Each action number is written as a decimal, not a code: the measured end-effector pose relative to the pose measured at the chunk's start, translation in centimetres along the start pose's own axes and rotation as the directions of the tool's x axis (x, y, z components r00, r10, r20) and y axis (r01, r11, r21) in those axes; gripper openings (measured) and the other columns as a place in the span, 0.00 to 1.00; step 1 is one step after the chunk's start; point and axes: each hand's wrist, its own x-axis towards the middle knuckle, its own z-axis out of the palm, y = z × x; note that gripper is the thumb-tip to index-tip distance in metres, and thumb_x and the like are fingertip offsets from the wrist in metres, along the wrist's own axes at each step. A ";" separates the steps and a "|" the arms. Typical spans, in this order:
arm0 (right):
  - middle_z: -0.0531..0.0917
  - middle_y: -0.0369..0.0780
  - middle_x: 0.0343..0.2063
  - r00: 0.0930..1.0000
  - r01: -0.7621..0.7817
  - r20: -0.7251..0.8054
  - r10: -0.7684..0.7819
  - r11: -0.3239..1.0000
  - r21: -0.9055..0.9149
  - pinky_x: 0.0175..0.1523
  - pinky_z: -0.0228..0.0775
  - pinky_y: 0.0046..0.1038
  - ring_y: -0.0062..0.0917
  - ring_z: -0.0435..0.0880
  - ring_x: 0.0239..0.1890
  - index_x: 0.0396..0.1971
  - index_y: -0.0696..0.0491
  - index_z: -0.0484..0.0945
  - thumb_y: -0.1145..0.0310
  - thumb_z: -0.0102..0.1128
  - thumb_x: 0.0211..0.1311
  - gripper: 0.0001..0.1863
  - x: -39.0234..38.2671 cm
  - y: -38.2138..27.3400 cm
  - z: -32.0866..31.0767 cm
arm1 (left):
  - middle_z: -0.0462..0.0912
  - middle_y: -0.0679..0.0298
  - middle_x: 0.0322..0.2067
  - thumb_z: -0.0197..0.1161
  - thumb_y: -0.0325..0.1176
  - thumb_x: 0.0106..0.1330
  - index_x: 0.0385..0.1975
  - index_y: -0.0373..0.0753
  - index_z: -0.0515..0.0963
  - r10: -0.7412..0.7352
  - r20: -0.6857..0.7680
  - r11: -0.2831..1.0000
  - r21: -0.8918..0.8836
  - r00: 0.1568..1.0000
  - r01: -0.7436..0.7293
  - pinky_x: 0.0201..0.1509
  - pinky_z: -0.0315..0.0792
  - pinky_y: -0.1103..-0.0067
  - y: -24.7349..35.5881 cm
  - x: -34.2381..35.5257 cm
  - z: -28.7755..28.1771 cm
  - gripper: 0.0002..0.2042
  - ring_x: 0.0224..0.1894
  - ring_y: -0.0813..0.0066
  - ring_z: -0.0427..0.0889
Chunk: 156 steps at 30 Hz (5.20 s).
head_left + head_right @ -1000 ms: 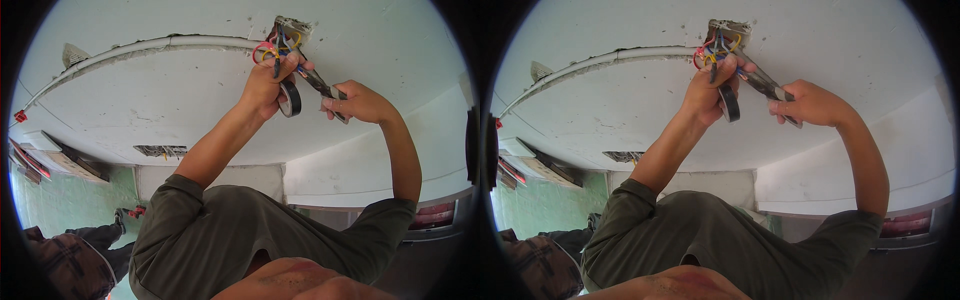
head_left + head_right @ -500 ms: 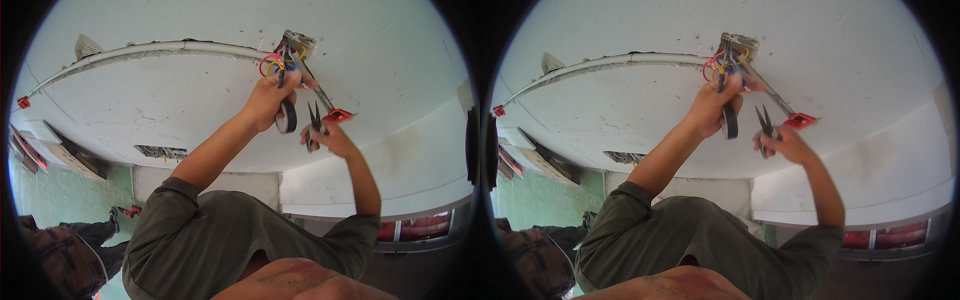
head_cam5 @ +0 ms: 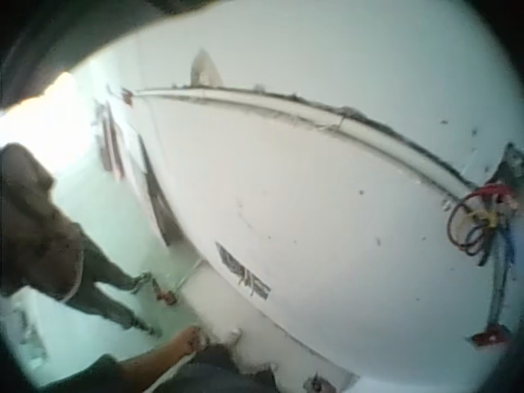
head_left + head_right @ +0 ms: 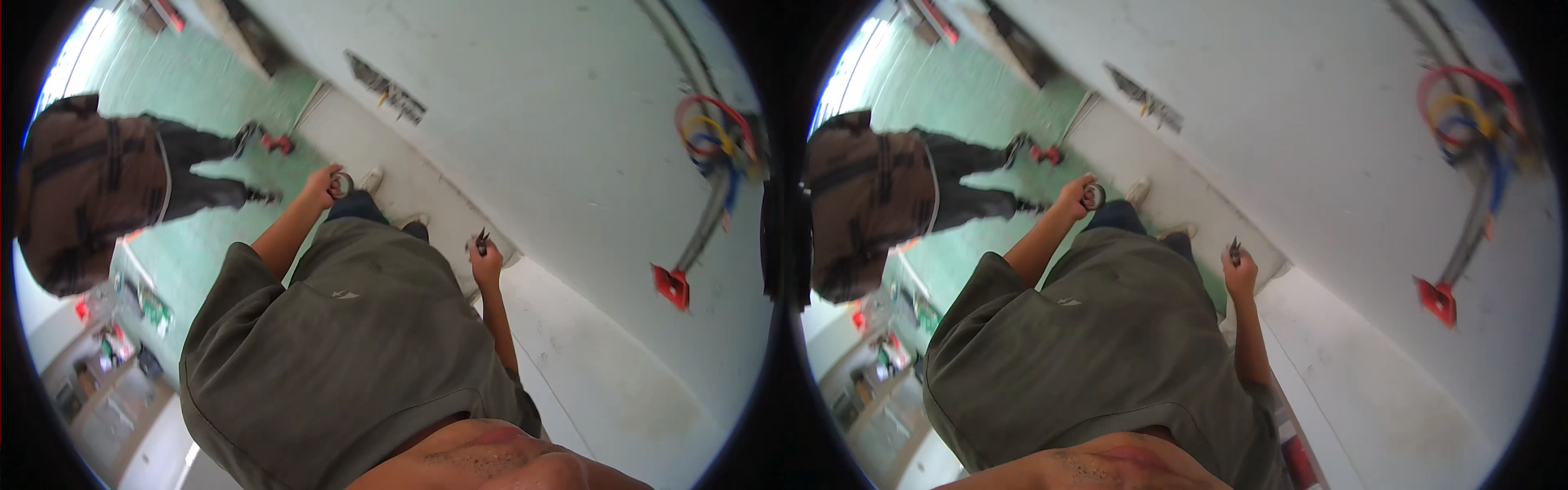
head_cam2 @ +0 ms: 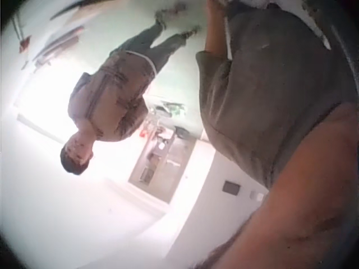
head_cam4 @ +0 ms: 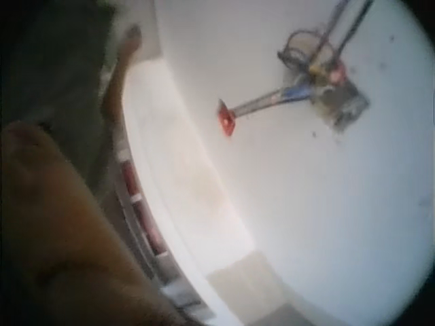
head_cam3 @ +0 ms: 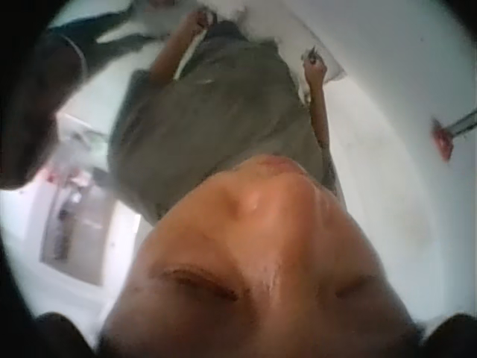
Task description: The person is wiring an electrical box on a wall, using electrical tape and pliers.
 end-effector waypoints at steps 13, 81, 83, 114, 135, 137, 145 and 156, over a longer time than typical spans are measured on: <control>0.84 0.44 0.33 0.963 0.269 0.045 -0.265 0.940 -0.208 0.45 0.73 0.34 0.35 0.82 0.37 0.49 0.48 0.81 0.64 0.60 0.61 0.16 9.6 -13.8 16.5 | 0.70 0.68 0.22 0.62 0.35 0.67 0.33 0.39 0.76 -0.064 -0.248 0.935 -0.354 0.967 -0.029 0.16 0.60 0.82 -5.5 3.9 -24.1 0.07 0.19 0.79 0.67; 0.85 0.42 0.33 0.759 0.610 -0.455 -0.466 0.752 0.248 0.39 0.75 0.28 0.29 0.85 0.33 0.42 0.57 0.81 0.73 0.63 0.62 0.10 -3.0 -28.1 2.9 | 0.83 0.61 0.44 0.66 0.17 0.57 0.44 0.33 0.80 0.477 0.869 -0.154 -0.069 -0.135 -0.986 0.56 0.72 0.72 7.6 -17.9 8.1 0.14 0.51 0.68 0.79; 0.85 0.43 0.33 0.672 0.651 -0.516 -0.532 0.756 0.067 0.37 0.75 0.30 0.33 0.85 0.32 0.40 0.57 0.82 0.73 0.63 0.61 0.08 -4.0 -26.3 0.4 | 0.84 0.61 0.43 0.66 0.16 0.54 0.44 0.35 0.81 0.468 0.860 -0.247 -0.095 -0.205 -0.964 0.55 0.72 0.71 5.0 -20.1 10.6 0.16 0.51 0.65 0.79; 0.79 0.33 0.22 0.910 0.406 -0.207 -0.360 0.664 0.628 0.29 0.65 0.18 0.14 0.72 0.21 0.33 0.60 0.81 0.70 0.60 0.61 0.08 -7.1 -25.3 -24.3 | 0.76 0.50 0.52 0.57 0.37 0.71 0.60 0.34 0.64 0.024 0.999 0.977 -0.018 0.027 -0.211 0.59 0.75 0.64 -2.5 -32.1 28.5 0.22 0.53 0.56 0.80; 0.81 0.35 0.22 0.932 0.351 -0.267 -0.245 0.792 0.499 0.28 0.64 0.19 0.14 0.73 0.20 0.29 0.57 0.82 0.66 0.63 0.60 0.09 -5.0 -36.0 -31.7 | 0.68 0.46 0.61 0.59 0.40 0.69 0.60 0.27 0.63 0.077 0.988 0.990 -0.060 -0.132 0.130 0.75 0.59 0.64 3.6 -35.2 32.4 0.27 0.69 0.53 0.62; 0.81 0.35 0.22 0.922 0.362 -0.306 -0.238 0.812 0.457 0.28 0.64 0.19 0.13 0.73 0.20 0.30 0.58 0.82 0.66 0.63 0.60 0.09 -5.6 -36.8 -31.3 | 0.68 0.47 0.61 0.62 0.40 0.68 0.60 0.28 0.63 0.057 0.987 0.987 -0.034 -0.147 0.154 0.75 0.59 0.64 3.5 -34.9 32.6 0.28 0.69 0.54 0.62; 0.81 0.35 0.23 0.898 0.327 -0.372 -0.235 0.922 0.209 0.28 0.65 0.18 0.14 0.73 0.21 0.32 0.60 0.82 0.68 0.62 0.59 0.09 -6.9 -39.3 -30.4 | 0.70 0.50 0.61 0.65 0.41 0.65 0.60 0.32 0.65 0.028 0.967 0.968 0.036 -0.253 0.248 0.74 0.61 0.66 3.1 -33.2 33.7 0.29 0.67 0.59 0.66; 0.82 0.35 0.27 0.830 0.422 -0.470 -0.298 0.888 0.181 0.37 0.70 0.21 0.16 0.75 0.29 0.34 0.59 0.82 0.69 0.65 0.60 0.08 -6.8 -39.2 -28.1 | 0.73 0.64 0.59 0.66 0.43 0.64 0.59 0.46 0.65 -0.067 0.960 0.975 0.121 -0.271 0.186 0.62 0.72 0.65 3.3 -32.2 33.2 0.26 0.61 0.65 0.74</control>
